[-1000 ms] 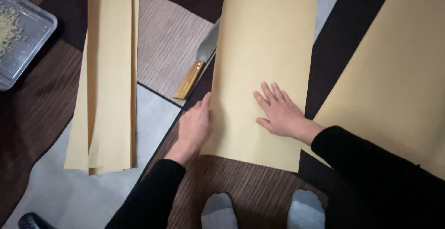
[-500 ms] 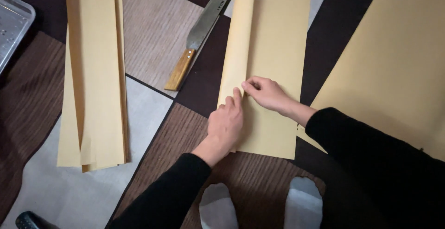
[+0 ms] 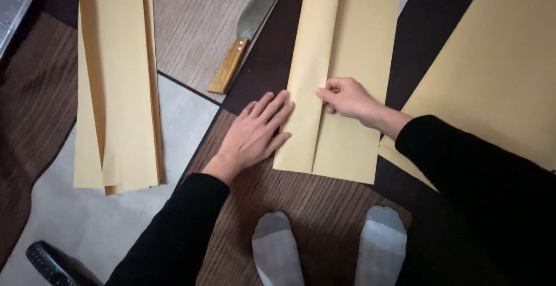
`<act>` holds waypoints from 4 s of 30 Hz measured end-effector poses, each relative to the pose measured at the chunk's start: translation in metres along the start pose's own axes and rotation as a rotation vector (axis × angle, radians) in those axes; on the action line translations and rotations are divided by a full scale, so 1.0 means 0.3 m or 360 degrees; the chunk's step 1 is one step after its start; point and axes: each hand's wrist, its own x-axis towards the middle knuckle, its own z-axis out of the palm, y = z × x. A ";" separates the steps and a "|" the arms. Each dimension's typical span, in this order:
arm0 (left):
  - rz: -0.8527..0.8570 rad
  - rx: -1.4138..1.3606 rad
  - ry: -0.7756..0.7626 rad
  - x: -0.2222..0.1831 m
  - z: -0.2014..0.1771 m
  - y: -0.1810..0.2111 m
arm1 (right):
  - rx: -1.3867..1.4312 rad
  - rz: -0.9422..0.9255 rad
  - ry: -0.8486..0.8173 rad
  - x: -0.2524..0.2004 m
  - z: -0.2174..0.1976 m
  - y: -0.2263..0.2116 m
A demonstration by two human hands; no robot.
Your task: Folding long sheets of yellow paper and cutting them into strips using a large knife.
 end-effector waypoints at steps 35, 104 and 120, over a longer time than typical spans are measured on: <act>0.0135 -0.0223 -0.0111 -0.111 0.140 0.023 | -0.0441 0.0063 0.0002 -0.094 -0.050 -0.013; 0.0030 -0.0091 -0.0067 -0.152 0.132 0.064 | -0.1458 -0.0483 0.0116 -0.130 0.006 -0.054; 0.0020 -0.0139 -0.0028 -0.164 0.164 0.054 | -0.1559 -0.1754 0.0273 -0.159 0.176 -0.068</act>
